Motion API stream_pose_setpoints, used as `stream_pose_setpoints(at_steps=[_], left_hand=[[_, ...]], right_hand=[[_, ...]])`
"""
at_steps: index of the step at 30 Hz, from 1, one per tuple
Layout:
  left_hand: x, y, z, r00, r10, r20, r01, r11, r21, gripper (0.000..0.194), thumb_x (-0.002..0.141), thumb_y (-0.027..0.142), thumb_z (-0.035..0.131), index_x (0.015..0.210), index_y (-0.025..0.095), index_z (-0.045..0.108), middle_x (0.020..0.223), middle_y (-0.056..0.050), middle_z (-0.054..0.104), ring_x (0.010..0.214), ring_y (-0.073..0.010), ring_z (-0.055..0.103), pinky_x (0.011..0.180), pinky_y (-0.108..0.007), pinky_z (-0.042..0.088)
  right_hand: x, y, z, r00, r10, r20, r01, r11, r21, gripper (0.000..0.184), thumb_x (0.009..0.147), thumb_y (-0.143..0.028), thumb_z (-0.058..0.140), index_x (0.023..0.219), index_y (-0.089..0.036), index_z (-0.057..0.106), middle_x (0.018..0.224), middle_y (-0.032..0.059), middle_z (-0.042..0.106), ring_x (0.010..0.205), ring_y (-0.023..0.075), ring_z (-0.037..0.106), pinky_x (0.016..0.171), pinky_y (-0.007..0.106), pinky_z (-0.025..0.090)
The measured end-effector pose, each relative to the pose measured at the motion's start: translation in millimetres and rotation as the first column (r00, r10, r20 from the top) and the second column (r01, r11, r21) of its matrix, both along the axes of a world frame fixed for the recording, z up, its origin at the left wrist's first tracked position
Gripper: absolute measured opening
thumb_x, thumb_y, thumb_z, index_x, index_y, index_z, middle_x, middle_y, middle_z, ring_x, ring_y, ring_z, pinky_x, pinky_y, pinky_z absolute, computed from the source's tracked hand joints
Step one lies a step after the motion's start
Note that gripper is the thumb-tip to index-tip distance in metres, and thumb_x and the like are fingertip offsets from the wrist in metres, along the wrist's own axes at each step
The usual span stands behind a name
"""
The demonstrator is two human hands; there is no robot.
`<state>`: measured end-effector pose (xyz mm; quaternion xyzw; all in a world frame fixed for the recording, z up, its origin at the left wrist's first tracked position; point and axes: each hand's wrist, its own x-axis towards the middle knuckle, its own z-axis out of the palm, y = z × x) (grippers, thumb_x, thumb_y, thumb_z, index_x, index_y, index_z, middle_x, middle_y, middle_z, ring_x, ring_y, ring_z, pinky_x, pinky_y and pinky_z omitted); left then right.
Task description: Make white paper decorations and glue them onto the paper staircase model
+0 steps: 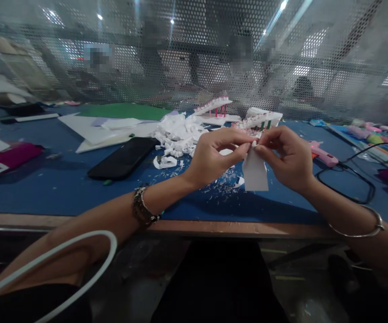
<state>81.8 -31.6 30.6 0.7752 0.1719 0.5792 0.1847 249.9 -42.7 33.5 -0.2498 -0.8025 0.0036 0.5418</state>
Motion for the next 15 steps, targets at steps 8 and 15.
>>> stream_pose_setpoints(at_steps=[8, 15], left_hand=[[-3.3, 6.5, 0.6, 0.992, -0.099, -0.077, 0.095, 0.994, -0.050, 0.014, 0.076, 0.025, 0.062, 0.084, 0.015, 0.068, 0.085, -0.004, 0.068, 0.078, -0.0107, 0.061, 0.068, -0.020, 0.051], [0.5, 11.5, -3.5, 0.979, -0.204, 0.011, 0.201, 0.956, -0.214, 0.017, 0.074, 0.029, 0.065, 0.078, 0.013, 0.064, 0.075, -0.002, 0.063, 0.070, -0.0084, 0.059, 0.061, -0.018, 0.049]], right_hand=[[-0.2, -1.2, 0.8, 0.995, 0.082, -0.049, -0.088, 0.988, -0.126, 0.007, 0.080, -0.019, 0.058, 0.075, -0.020, 0.052, 0.069, -0.0040, 0.055, 0.060, 0.0052, 0.054, 0.053, 0.019, 0.047], [-0.5, 0.7, -0.8, 0.992, 0.105, -0.073, -0.115, 0.980, -0.161, 0.008, 0.080, -0.019, 0.057, 0.079, -0.021, 0.049, 0.070, -0.0044, 0.054, 0.061, 0.0050, 0.055, 0.053, 0.017, 0.048]])
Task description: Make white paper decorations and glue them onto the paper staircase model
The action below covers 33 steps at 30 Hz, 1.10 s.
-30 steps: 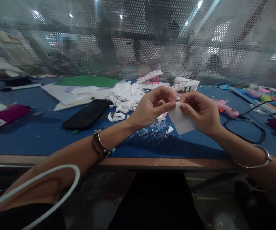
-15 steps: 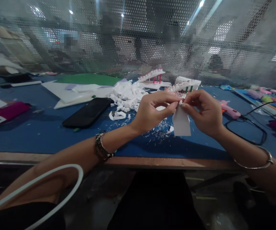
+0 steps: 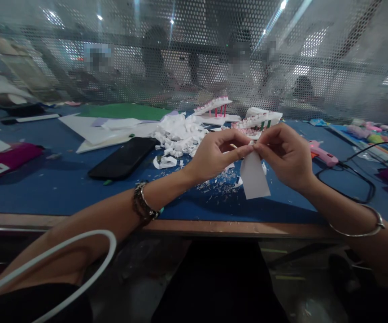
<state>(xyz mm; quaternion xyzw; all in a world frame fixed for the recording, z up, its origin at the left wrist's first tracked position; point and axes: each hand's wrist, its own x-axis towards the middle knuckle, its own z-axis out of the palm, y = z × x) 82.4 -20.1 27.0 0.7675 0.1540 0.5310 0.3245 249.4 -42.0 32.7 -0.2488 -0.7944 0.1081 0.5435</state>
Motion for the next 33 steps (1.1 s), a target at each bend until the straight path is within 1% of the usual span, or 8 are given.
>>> stream_pose_setpoints(at_steps=[6, 11, 15, 19, 23, 26, 28, 33], left_hand=[[2.6, 3.0, -2.8, 0.996, 0.019, 0.090, -0.006, 0.990, -0.139, 0.023, 0.071, 0.034, 0.068, 0.073, 0.013, 0.057, 0.067, 0.002, 0.057, 0.063, -0.0052, 0.054, 0.058, -0.015, 0.045], [2.2, 2.6, -2.5, 0.998, 0.024, 0.055, -0.014, 0.983, -0.185, 0.024, 0.072, 0.033, 0.067, 0.072, 0.011, 0.058, 0.066, 0.002, 0.055, 0.059, -0.0045, 0.051, 0.056, -0.016, 0.043], [3.0, 2.9, -1.8, 0.999, 0.016, 0.038, -0.007, 0.974, -0.224, 0.023, 0.075, 0.034, 0.064, 0.072, 0.011, 0.058, 0.065, 0.002, 0.054, 0.058, -0.0045, 0.050, 0.056, -0.016, 0.043], [3.8, 5.0, -2.8, 0.999, -0.006, 0.046, 0.017, 0.971, -0.237, 0.023, 0.076, 0.034, 0.063, 0.074, 0.012, 0.059, 0.064, 0.002, 0.055, 0.060, -0.0052, 0.050, 0.058, -0.018, 0.044], [2.9, 7.6, -4.9, 0.997, 0.024, 0.075, -0.007, 0.976, -0.216, 0.024, 0.072, 0.035, 0.067, 0.072, 0.013, 0.058, 0.065, 0.002, 0.057, 0.060, -0.0060, 0.052, 0.059, -0.019, 0.044], [2.1, 8.4, -5.4, 0.998, 0.044, 0.049, -0.035, 0.984, -0.176, 0.026, 0.072, 0.037, 0.067, 0.073, 0.013, 0.057, 0.064, 0.002, 0.057, 0.059, -0.0064, 0.052, 0.056, -0.019, 0.043], [2.2, 8.2, -4.9, 0.997, 0.062, 0.035, -0.056, 0.988, -0.142, 0.026, 0.072, 0.038, 0.066, 0.073, 0.014, 0.057, 0.063, 0.002, 0.057, 0.059, -0.0064, 0.052, 0.055, -0.019, 0.043], [3.2, 6.6, -3.4, 0.998, 0.043, 0.045, -0.036, 0.987, -0.155, 0.025, 0.072, 0.037, 0.067, 0.069, 0.014, 0.057, 0.060, 0.002, 0.055, 0.056, -0.0062, 0.050, 0.054, -0.019, 0.042]], right_hand=[[-2.8, -1.5, -3.3, 0.993, -0.015, 0.117, 0.009, 0.999, 0.050, 0.032, 0.075, -0.020, 0.062, 0.103, -0.024, 0.046, 0.075, -0.0047, 0.057, 0.067, 0.0080, 0.059, 0.061, 0.021, 0.052], [-2.8, -2.9, -2.5, 0.952, -0.231, 0.200, 0.175, 0.948, 0.264, 0.012, 0.081, -0.017, 0.053, 0.092, -0.021, 0.056, 0.082, -0.0008, 0.062, 0.071, 0.0091, 0.058, 0.065, 0.023, 0.051], [-0.2, -3.0, 1.4, 0.923, -0.322, 0.211, 0.221, 0.891, 0.396, 0.012, 0.084, -0.017, 0.050, 0.091, -0.021, 0.059, 0.080, 0.0011, 0.063, 0.073, 0.0112, 0.059, 0.065, 0.025, 0.050], [0.8, -2.8, 3.0, 0.934, -0.303, 0.189, 0.220, 0.905, 0.363, 0.013, 0.084, -0.016, 0.048, 0.088, -0.021, 0.060, 0.081, 0.0019, 0.063, 0.076, 0.0119, 0.059, 0.064, 0.025, 0.050], [-0.3, -1.7, 1.1, 0.949, -0.251, 0.189, 0.211, 0.955, 0.208, 0.010, 0.081, -0.022, 0.055, 0.090, -0.020, 0.058, 0.078, 0.0002, 0.062, 0.070, 0.0103, 0.058, 0.061, 0.023, 0.050], [-1.1, -1.0, 0.1, 0.958, -0.227, 0.177, 0.207, 0.970, 0.128, 0.012, 0.080, -0.023, 0.056, 0.091, -0.019, 0.058, 0.077, -0.0006, 0.063, 0.068, 0.0094, 0.058, 0.060, 0.023, 0.049], [-0.8, -1.2, 1.0, 0.952, -0.248, 0.181, 0.224, 0.964, 0.144, 0.011, 0.081, -0.022, 0.055, 0.090, -0.019, 0.059, 0.077, -0.0001, 0.063, 0.068, 0.0099, 0.058, 0.060, 0.023, 0.048], [3.0, -2.7, 7.1, 0.916, -0.311, 0.254, 0.228, 0.923, 0.310, 0.011, 0.083, -0.022, 0.053, 0.089, -0.023, 0.062, 0.080, 0.0011, 0.066, 0.074, 0.0133, 0.060, 0.064, 0.028, 0.048]])
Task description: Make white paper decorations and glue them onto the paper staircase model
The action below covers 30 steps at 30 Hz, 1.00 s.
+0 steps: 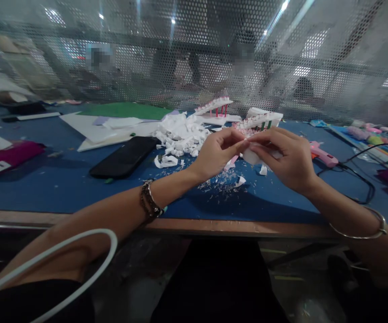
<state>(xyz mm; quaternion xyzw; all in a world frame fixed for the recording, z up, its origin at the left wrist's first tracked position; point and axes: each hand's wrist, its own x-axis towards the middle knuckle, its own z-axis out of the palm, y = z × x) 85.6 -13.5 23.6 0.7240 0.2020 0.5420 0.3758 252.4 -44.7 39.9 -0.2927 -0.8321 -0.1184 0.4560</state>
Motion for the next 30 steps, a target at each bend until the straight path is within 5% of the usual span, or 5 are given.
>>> stream_pose_setpoints(at_steps=[17, 30], left_hand=[[-1.3, -0.9, -2.3, 0.995, -0.030, -0.094, 0.028, 0.999, -0.027, 0.026, 0.073, 0.039, 0.064, 0.070, 0.014, 0.062, 0.060, 0.001, 0.057, 0.054, -0.0064, 0.050, 0.051, -0.019, 0.040], [-2.6, -5.0, -7.2, 0.991, 0.039, -0.127, -0.016, 0.985, 0.175, 0.022, 0.078, 0.033, 0.061, 0.088, 0.015, 0.068, 0.086, -0.005, 0.068, 0.075, -0.0107, 0.061, 0.065, -0.019, 0.050]], right_hand=[[8.5, 3.3, 3.2, 0.992, 0.039, 0.123, -0.049, 0.995, 0.081, 0.011, 0.085, -0.022, 0.050, 0.084, -0.024, 0.060, 0.081, 0.0008, 0.063, 0.076, 0.0133, 0.059, 0.068, 0.029, 0.047], [10.4, 4.7, 4.8, 0.986, 0.005, 0.165, -0.015, 0.998, 0.061, 0.007, 0.086, -0.024, 0.048, 0.085, -0.024, 0.055, 0.080, 0.0007, 0.060, 0.073, 0.0121, 0.056, 0.066, 0.027, 0.045]])
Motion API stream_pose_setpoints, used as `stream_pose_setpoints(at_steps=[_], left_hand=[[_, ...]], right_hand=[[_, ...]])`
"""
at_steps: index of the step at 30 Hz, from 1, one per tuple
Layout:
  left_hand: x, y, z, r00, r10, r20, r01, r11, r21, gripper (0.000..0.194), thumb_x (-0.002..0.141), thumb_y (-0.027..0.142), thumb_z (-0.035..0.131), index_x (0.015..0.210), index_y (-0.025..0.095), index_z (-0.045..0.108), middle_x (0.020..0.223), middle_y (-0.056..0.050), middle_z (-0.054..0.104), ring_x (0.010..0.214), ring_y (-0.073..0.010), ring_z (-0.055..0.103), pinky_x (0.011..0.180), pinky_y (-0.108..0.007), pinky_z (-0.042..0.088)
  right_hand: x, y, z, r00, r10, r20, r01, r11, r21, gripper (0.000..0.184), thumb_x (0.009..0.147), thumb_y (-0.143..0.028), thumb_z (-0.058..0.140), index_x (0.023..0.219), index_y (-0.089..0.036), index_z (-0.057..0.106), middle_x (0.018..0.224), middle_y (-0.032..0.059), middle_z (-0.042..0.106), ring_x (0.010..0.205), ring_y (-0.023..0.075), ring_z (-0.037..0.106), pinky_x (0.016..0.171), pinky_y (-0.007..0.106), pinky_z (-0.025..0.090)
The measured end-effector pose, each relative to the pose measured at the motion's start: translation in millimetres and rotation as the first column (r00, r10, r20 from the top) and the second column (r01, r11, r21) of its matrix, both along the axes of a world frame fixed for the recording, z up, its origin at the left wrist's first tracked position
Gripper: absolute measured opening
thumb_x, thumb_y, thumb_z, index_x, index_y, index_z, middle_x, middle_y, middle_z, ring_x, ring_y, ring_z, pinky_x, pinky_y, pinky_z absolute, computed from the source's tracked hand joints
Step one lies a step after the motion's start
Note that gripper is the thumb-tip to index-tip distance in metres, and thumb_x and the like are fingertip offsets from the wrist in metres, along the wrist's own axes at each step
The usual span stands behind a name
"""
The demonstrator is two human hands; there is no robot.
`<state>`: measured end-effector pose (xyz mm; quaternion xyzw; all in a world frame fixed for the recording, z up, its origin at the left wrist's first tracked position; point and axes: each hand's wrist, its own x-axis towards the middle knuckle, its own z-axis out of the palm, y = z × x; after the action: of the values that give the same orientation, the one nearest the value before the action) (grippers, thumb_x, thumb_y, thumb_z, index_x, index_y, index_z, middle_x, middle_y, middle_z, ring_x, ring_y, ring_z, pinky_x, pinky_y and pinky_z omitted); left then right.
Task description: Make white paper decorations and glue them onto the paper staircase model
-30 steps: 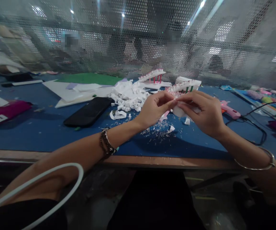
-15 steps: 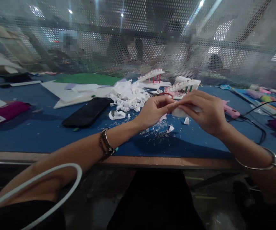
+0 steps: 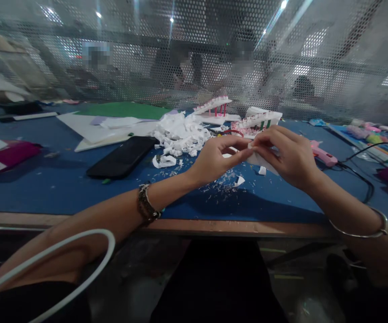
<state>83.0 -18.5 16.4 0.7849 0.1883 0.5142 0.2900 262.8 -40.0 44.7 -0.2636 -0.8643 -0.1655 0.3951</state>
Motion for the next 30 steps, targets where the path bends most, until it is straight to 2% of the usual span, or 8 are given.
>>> stream_pose_setpoints(at_steps=[3, 9, 14, 17, 20, 25, 28, 30], left_hand=[[-0.3, -2.3, 0.2, 1.000, 0.018, -0.016, -0.017, 0.999, 0.038, 0.023, 0.075, 0.032, 0.064, 0.091, 0.016, 0.067, 0.087, -0.005, 0.067, 0.077, -0.0111, 0.061, 0.066, -0.019, 0.051], [2.3, 0.2, 0.2, 0.998, 0.057, -0.001, -0.057, 0.998, 0.035, 0.022, 0.080, 0.031, 0.058, 0.094, 0.016, 0.067, 0.094, -0.006, 0.065, 0.086, -0.0124, 0.060, 0.070, -0.021, 0.050], [1.8, 1.1, 1.7, 0.998, 0.060, 0.018, -0.061, 0.995, 0.084, 0.018, 0.080, 0.025, 0.057, 0.092, 0.014, 0.066, 0.091, -0.006, 0.065, 0.084, -0.0115, 0.060, 0.071, -0.021, 0.050], [0.3, -1.3, 4.6, 0.999, 0.013, 0.046, -0.017, 0.997, 0.077, 0.023, 0.080, 0.023, 0.059, 0.102, 0.016, 0.061, 0.088, -0.004, 0.065, 0.081, -0.0105, 0.060, 0.072, -0.020, 0.050], [-1.0, -2.6, 8.0, 0.997, -0.042, 0.057, 0.042, 0.999, 0.000, 0.036, 0.077, 0.025, 0.062, 0.111, 0.018, 0.054, 0.081, -0.001, 0.064, 0.076, -0.0100, 0.060, 0.069, -0.020, 0.051], [-2.1, 1.8, 10.8, 0.986, -0.121, 0.110, 0.135, 0.982, -0.129, 0.022, 0.072, 0.031, 0.068, 0.083, 0.013, 0.062, 0.077, -0.001, 0.063, 0.068, -0.0086, 0.059, 0.062, -0.021, 0.050], [-2.4, 5.0, 10.4, 0.980, -0.150, 0.128, 0.172, 0.968, -0.181, 0.023, 0.070, 0.032, 0.069, 0.081, 0.013, 0.065, 0.073, -0.001, 0.063, 0.064, -0.0077, 0.057, 0.060, -0.020, 0.048], [-2.1, 6.1, 9.5, 0.976, -0.157, 0.149, 0.183, 0.967, -0.175, 0.019, 0.070, 0.031, 0.069, 0.080, 0.014, 0.067, 0.075, -0.001, 0.064, 0.068, -0.0080, 0.058, 0.062, -0.020, 0.047]], right_hand=[[0.6, 0.8, -1.7, 1.000, -0.001, -0.017, 0.001, 1.000, -0.004, 0.005, 0.086, -0.025, 0.050, 0.084, -0.023, 0.055, 0.079, 0.0003, 0.060, 0.071, 0.0115, 0.056, 0.064, 0.026, 0.045], [0.1, 4.2, -2.8, 0.997, 0.004, -0.073, -0.003, 1.000, 0.006, 0.006, 0.084, -0.023, 0.051, 0.080, -0.022, 0.054, 0.076, 0.0015, 0.060, 0.069, 0.0122, 0.056, 0.062, 0.027, 0.046], [-2.7, 1.9, -1.7, 0.985, 0.011, -0.172, -0.023, 0.998, -0.064, 0.005, 0.082, -0.023, 0.055, 0.077, -0.021, 0.056, 0.074, 0.0004, 0.061, 0.066, 0.0109, 0.056, 0.056, 0.024, 0.046], [-3.0, 1.3, -1.8, 0.971, -0.001, -0.239, -0.026, 0.993, -0.113, 0.004, 0.081, -0.024, 0.056, 0.078, -0.022, 0.058, 0.074, 0.0000, 0.062, 0.065, 0.0107, 0.056, 0.055, 0.024, 0.047], [-2.8, 1.7, -1.6, 0.959, 0.011, -0.283, -0.063, 0.982, -0.177, 0.004, 0.080, -0.024, 0.057, 0.078, -0.022, 0.059, 0.074, -0.0003, 0.063, 0.065, 0.0101, 0.056, 0.055, 0.023, 0.047], [-3.9, 1.5, -0.6, 0.936, 0.030, -0.351, -0.150, 0.936, -0.319, 0.004, 0.079, -0.024, 0.058, 0.076, -0.022, 0.059, 0.074, -0.0007, 0.063, 0.060, 0.0090, 0.055, 0.051, 0.022, 0.046], [-4.7, 1.0, -0.9, 0.928, 0.061, -0.368, -0.209, 0.902, -0.379, 0.006, 0.079, -0.025, 0.058, 0.076, -0.021, 0.058, 0.073, -0.0012, 0.062, 0.060, 0.0082, 0.055, 0.051, 0.021, 0.045], [-5.0, 1.1, -2.2, 0.923, 0.075, -0.378, -0.226, 0.900, -0.372, 0.006, 0.079, -0.025, 0.058, 0.076, -0.020, 0.058, 0.073, -0.0011, 0.061, 0.062, 0.0082, 0.055, 0.052, 0.020, 0.045]])
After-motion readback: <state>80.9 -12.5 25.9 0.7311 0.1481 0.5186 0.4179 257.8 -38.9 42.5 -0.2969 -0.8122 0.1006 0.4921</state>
